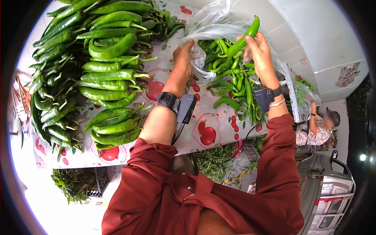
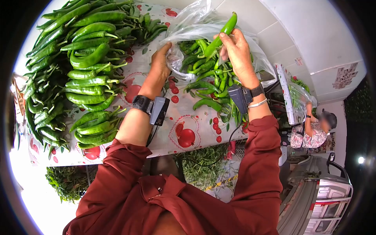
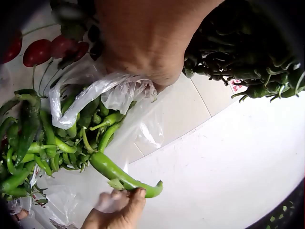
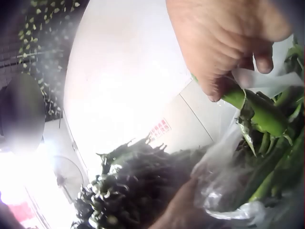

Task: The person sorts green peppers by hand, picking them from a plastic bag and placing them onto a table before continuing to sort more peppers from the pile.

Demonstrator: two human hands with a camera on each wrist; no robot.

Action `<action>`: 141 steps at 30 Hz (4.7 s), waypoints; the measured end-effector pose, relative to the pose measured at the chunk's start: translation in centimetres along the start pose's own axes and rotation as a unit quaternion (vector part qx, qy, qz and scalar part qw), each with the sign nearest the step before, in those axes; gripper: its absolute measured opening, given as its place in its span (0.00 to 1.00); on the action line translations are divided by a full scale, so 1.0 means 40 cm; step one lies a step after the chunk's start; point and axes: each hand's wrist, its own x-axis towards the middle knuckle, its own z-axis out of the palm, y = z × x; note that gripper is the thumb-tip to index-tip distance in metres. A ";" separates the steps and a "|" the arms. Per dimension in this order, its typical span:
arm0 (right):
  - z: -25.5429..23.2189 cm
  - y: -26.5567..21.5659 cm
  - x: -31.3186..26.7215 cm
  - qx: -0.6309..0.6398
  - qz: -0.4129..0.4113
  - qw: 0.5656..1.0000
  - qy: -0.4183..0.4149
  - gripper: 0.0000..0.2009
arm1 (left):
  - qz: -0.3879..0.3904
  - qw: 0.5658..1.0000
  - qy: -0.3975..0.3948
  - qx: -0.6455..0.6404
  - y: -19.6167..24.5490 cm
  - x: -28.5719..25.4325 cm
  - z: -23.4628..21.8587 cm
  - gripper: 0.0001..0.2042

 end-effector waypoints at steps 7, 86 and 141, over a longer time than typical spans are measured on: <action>0.079 0.031 0.020 -0.017 0.054 0.997 -0.049 0.10 | -0.021 0.998 -0.050 0.004 0.009 -0.010 0.009 0.10; 0.102 0.098 -0.232 0.220 0.249 0.940 -0.079 0.10 | -0.094 0.982 -0.156 0.053 -0.006 -0.003 -0.001 0.07; -0.298 0.340 -0.454 -0.086 0.102 0.937 0.324 0.16 | -0.088 0.992 -0.057 0.073 0.006 0.045 -0.040 0.07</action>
